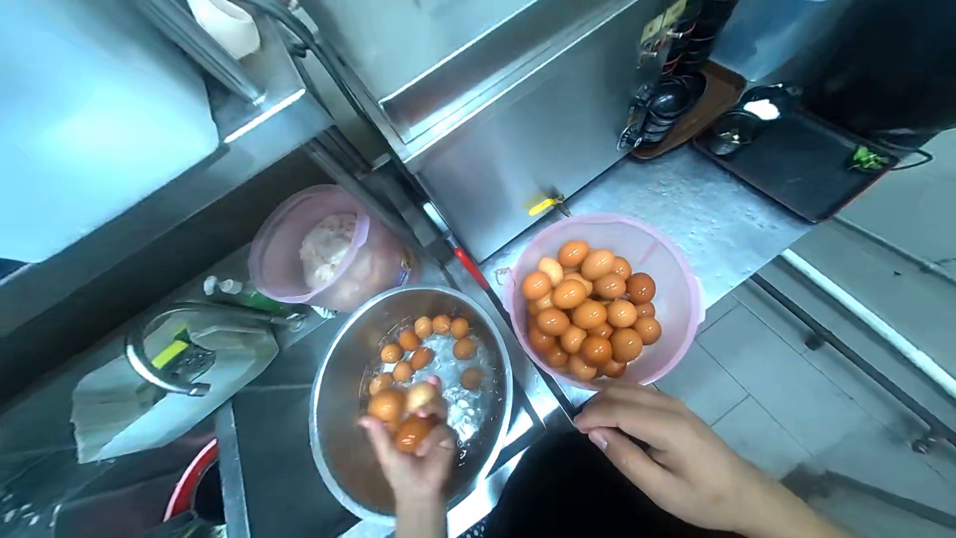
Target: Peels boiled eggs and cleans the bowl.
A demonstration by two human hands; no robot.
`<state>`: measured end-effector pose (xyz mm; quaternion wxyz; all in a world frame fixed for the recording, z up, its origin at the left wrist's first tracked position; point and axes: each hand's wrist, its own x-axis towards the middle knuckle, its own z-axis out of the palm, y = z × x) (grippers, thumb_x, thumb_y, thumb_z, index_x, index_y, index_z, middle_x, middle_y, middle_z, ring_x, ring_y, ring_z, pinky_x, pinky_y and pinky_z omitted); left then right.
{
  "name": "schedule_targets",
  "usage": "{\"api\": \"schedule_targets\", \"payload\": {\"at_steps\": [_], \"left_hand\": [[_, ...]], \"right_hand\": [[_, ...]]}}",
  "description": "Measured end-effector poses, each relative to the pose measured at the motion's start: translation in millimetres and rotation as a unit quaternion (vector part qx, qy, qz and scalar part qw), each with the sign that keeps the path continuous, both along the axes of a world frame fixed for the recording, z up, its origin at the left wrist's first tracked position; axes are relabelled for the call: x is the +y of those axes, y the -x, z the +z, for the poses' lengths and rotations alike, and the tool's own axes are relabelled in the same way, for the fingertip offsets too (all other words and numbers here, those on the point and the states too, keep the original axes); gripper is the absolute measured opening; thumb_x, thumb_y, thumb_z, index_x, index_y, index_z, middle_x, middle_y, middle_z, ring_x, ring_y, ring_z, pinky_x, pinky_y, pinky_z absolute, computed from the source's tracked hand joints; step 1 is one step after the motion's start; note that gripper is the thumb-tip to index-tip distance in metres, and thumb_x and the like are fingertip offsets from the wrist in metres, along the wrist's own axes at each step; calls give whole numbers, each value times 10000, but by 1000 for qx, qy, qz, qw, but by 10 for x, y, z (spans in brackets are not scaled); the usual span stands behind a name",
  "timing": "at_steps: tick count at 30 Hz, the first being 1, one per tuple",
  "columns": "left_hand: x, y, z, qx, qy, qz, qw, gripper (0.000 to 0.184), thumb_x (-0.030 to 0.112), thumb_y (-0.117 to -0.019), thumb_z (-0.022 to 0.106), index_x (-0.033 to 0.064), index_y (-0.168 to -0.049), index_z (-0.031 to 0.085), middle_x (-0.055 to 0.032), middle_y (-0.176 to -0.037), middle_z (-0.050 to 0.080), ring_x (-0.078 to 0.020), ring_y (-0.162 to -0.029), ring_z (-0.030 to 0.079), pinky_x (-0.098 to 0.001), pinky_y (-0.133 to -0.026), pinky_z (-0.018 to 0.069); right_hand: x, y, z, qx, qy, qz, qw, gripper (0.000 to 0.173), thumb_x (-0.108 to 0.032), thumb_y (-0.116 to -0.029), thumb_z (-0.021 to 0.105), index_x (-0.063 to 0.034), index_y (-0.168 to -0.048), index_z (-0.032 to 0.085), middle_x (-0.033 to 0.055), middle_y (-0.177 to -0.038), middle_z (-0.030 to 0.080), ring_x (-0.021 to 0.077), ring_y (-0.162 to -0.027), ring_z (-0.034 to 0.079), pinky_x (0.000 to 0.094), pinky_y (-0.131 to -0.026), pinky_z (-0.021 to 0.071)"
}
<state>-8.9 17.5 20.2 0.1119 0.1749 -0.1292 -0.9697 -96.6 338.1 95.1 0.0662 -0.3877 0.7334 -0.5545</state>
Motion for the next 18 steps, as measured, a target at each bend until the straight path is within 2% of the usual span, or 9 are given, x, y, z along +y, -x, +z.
{"api": "schedule_targets", "payload": {"at_steps": [2,3,5,7,9,12,14,16,18], "left_hand": [[136,-22,-221,-49,-50,-3,998,759,684,-774,725,30,-1153,652,-181,-1077,703,-179,-775,727,-238,-540,574],[112,7,-207,-41,-49,-5,998,751,681,-772,732,39,-1153,656,-181,-1091,703,-194,-810,731,-258,-578,589],[-86,94,54,17,12,1,1000,751,726,-782,689,91,-1181,650,-146,-1144,685,-209,-894,710,-296,-679,601],[-311,188,416,95,35,40,994,774,751,-778,655,92,-1182,648,-151,-1188,661,-217,-882,696,-291,-643,585],[-364,195,506,129,25,67,989,776,733,-768,678,83,-1190,645,-173,-1218,652,-223,-859,705,-279,-592,578],[-93,86,2,25,-23,32,999,817,731,-772,684,35,-1197,634,-149,-1111,695,-171,-816,713,-242,-599,581],[25,14,-255,-23,-107,5,994,862,707,-773,707,-25,-1215,600,-195,-1118,692,-176,-786,734,-211,-523,567],[-32,88,-114,11,-94,-12,995,820,669,-749,759,3,-1209,621,-196,-1147,679,-193,-802,722,-233,-535,565],[-192,175,270,61,-14,-20,998,723,683,-768,731,85,-1168,661,-173,-1184,672,-205,-841,711,-270,-593,579]], "right_hand": [[-30,-5,22,14,5,2,1000,227,-185,-1058,528,-94,-1123,725,45,-1043,728,147,-1046,675,333,-955,558],[-42,-2,44,17,10,1,1000,226,-186,-1059,529,-96,-1127,725,47,-1046,727,151,-1047,675,337,-956,557],[-45,-21,91,8,14,1,1000,226,-184,-1058,529,-95,-1129,724,47,-1038,726,148,-1030,676,337,-940,561],[-52,-40,105,-1,10,8,1000,226,-177,-1058,525,-94,-1129,723,45,-1033,723,145,-1023,675,337,-938,561],[-71,-49,100,6,4,15,1000,227,-176,-1058,523,-95,-1128,723,47,-1027,722,152,-1019,674,339,-940,557],[-95,-46,106,21,8,18,1000,227,-175,-1058,523,-95,-1137,720,55,-1032,724,159,-1022,678,344,-952,554],[-98,-57,128,23,14,13,1000,225,-174,-1057,527,-92,-1139,720,58,-1030,722,161,-1022,679,344,-946,559],[-82,-43,161,22,17,8,1000,220,-171,-1057,530,-88,-1136,718,58,-1033,722,157,-1026,677,336,-944,560],[-38,-39,200,23,5,6,1000,227,-171,-1059,524,-85,-1137,720,59,-1042,722,155,-1040,674,337,-953,557]]}}
